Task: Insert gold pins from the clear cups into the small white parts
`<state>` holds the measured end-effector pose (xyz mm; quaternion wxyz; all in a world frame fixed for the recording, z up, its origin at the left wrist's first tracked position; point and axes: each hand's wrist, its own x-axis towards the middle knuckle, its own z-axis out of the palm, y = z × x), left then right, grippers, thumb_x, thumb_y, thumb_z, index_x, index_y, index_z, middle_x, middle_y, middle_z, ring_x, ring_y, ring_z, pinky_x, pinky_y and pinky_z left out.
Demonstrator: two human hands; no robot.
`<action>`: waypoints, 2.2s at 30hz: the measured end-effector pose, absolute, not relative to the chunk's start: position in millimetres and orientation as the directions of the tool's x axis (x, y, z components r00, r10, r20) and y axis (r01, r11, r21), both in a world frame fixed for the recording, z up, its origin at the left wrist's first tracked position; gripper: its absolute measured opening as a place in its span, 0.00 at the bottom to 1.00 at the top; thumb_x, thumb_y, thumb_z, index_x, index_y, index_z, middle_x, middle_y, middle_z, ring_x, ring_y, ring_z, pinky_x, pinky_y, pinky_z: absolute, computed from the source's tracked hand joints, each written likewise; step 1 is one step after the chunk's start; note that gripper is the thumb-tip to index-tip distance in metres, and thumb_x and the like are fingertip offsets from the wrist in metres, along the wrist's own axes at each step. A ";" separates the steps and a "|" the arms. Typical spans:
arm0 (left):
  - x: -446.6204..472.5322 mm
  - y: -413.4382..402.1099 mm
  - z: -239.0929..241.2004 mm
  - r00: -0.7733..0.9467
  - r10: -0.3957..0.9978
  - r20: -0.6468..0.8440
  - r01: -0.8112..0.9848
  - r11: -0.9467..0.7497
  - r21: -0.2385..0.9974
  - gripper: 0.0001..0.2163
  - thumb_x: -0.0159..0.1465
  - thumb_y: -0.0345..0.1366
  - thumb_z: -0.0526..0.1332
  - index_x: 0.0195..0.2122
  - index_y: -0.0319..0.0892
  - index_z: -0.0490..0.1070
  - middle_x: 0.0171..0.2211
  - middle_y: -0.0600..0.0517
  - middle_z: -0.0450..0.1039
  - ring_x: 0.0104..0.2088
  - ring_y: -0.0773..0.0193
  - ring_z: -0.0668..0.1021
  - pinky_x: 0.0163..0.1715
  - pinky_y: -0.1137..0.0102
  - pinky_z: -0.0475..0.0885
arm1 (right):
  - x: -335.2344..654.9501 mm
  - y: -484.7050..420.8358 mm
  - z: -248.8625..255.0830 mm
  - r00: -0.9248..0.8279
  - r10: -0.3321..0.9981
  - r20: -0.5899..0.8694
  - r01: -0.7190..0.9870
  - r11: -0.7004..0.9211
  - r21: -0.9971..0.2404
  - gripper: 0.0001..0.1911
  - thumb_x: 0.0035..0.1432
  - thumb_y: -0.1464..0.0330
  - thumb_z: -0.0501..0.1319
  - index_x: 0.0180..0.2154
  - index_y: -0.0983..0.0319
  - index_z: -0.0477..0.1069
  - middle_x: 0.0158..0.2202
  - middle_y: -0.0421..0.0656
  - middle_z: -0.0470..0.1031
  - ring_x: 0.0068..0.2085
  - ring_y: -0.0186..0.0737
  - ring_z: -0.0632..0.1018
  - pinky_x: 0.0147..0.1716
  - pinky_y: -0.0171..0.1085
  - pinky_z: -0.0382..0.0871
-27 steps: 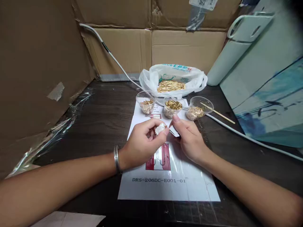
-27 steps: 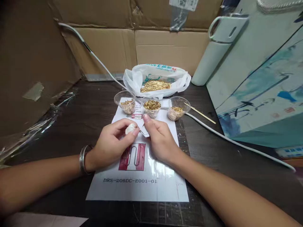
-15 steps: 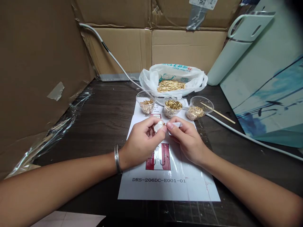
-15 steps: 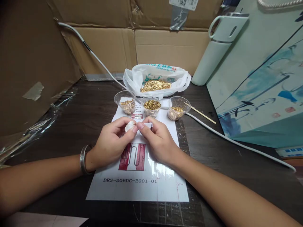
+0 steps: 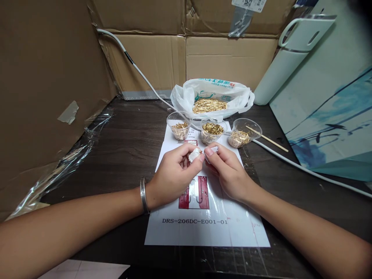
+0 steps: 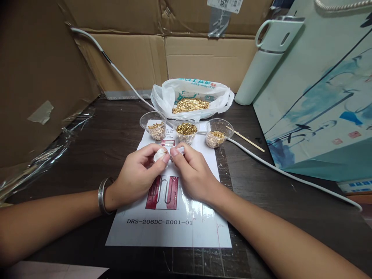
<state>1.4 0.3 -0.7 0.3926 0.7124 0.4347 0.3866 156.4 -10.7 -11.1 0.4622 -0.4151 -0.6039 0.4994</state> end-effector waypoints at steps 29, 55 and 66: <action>-1.9 1.1 5.4 0.515 0.848 0.123 0.339 -0.334 0.879 0.13 0.70 0.38 0.42 0.31 0.41 0.59 0.28 0.54 0.61 0.29 0.67 0.64 0.31 0.68 0.60 | 153.4 -10.0 -2.6 -0.141 0.944 0.299 0.224 0.324 -0.919 0.12 0.65 0.65 0.51 0.28 0.62 0.62 0.24 0.35 0.61 0.27 0.29 0.63 0.27 0.33 0.55; -1.6 0.1 5.5 0.542 0.831 0.127 0.378 -0.376 0.846 0.13 0.70 0.38 0.41 0.30 0.41 0.57 0.26 0.54 0.59 0.28 0.67 0.62 0.30 0.68 0.58 | 154.8 -9.3 -9.6 -0.178 0.969 0.169 0.001 0.172 -0.985 0.14 0.64 0.60 0.52 0.28 0.60 0.61 0.20 0.33 0.52 0.21 0.29 0.54 0.23 0.34 0.50; -1.5 0.0 6.5 0.538 0.834 0.120 0.452 -0.406 0.795 0.13 0.70 0.36 0.42 0.28 0.42 0.55 0.25 0.55 0.58 0.26 0.67 0.62 0.28 0.68 0.58 | 153.9 -9.9 -5.2 -0.181 0.950 0.253 0.160 0.283 -0.946 0.15 0.65 0.63 0.51 0.26 0.61 0.59 0.23 0.35 0.58 0.26 0.30 0.60 0.26 0.34 0.53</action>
